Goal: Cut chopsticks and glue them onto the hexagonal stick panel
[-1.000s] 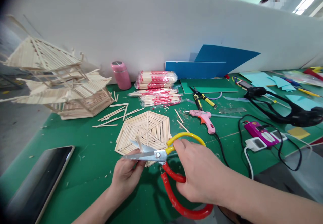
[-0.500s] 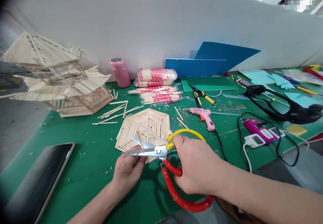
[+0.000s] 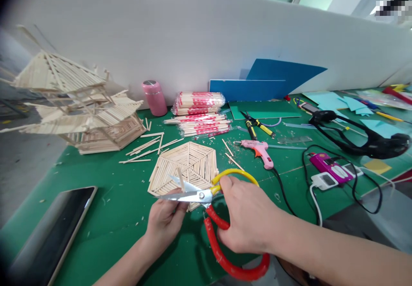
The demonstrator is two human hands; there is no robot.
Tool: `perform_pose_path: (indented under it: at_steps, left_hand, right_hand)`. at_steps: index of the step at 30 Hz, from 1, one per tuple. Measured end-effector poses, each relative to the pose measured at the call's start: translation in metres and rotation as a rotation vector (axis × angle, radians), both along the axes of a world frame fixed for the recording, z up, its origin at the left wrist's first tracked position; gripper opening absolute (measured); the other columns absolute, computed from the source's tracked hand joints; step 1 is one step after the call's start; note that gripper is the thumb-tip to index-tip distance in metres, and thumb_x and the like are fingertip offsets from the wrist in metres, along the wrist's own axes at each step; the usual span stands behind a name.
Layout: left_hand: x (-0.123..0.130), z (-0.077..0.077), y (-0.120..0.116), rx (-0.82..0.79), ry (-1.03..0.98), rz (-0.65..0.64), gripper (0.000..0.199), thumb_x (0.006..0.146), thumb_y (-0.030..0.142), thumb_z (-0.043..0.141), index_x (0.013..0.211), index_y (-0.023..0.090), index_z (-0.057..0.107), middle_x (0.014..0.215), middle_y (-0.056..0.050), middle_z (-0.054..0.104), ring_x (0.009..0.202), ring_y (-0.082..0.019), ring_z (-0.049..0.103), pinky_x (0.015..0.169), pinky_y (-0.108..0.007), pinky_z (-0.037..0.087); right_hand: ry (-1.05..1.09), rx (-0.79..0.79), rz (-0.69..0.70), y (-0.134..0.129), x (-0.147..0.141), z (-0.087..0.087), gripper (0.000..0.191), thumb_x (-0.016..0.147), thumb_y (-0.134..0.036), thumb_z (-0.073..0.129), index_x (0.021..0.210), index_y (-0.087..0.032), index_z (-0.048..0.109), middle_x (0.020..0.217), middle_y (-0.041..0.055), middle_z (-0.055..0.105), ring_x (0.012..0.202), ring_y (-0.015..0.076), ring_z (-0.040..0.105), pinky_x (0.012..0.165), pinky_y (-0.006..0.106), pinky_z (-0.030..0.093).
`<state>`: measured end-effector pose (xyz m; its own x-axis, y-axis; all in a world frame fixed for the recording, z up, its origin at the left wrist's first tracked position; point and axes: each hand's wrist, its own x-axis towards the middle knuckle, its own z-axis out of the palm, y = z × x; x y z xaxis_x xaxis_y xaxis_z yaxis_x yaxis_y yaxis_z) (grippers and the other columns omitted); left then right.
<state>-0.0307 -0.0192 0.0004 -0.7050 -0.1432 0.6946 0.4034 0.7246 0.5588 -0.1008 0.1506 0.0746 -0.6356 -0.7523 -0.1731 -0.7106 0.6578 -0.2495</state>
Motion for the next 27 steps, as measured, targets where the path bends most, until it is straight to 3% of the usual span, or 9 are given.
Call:
perform_pose_path:
  at_steps: [7, 14, 21, 27]
  left_hand:
    - [0.0011, 0.0025, -0.0011, -0.001, -0.075, 0.009, 0.020, 0.073, 0.007, 0.045, 0.057, 0.016, 0.051, 0.053, -0.002, 0.058, 0.050, -0.012, 0.058, 0.048, -0.018, 0.045]
    - [-0.0016, 0.0010, -0.0008, -0.037, -0.014, 0.021, 0.016, 0.074, 0.009, 0.044, 0.064, 0.017, 0.054, 0.058, -0.002, 0.063, 0.054, -0.013, 0.060, 0.050, -0.019, 0.046]
    - [-0.0005, 0.0031, -0.0008, -0.055, -0.034, 0.048, 0.020, 0.074, 0.009, 0.045, 0.057, 0.017, 0.051, 0.051, 0.000, 0.059, 0.047, -0.011, 0.057, 0.047, -0.018, 0.044]
    - [-0.0002, 0.0036, -0.0012, -0.038, -0.072, 0.047, 0.021, 0.074, 0.010, 0.044, 0.056, 0.018, 0.053, 0.052, 0.000, 0.060, 0.047, -0.012, 0.058, 0.046, -0.019, 0.044]
  right_hand:
    - [0.033, 0.058, -0.007, 0.0040, -0.0060, -0.0035, 0.028, 0.061, -0.031, 0.052, 0.082, -0.018, 0.039, 0.065, 0.0043, 0.055, 0.055, 0.0205, 0.051, 0.044, 0.028, 0.027]
    - [0.062, 0.015, -0.020, -0.0024, 0.0024, 0.0045, 0.028, 0.063, -0.036, 0.050, 0.082, -0.018, 0.040, 0.074, 0.0062, 0.055, 0.061, 0.0213, 0.052, 0.048, 0.029, 0.031]
    - [0.078, 0.082, -0.012, -0.0006, -0.0023, 0.0026, 0.026, 0.058, -0.029, 0.052, 0.079, -0.018, 0.040, 0.062, 0.0030, 0.054, 0.050, 0.0185, 0.051, 0.042, 0.027, 0.024]
    - [0.088, 0.049, -0.003, -0.0010, -0.0025, 0.0035, 0.026, 0.061, -0.029, 0.050, 0.083, -0.017, 0.041, 0.068, 0.0056, 0.056, 0.057, 0.0212, 0.054, 0.045, 0.028, 0.029]
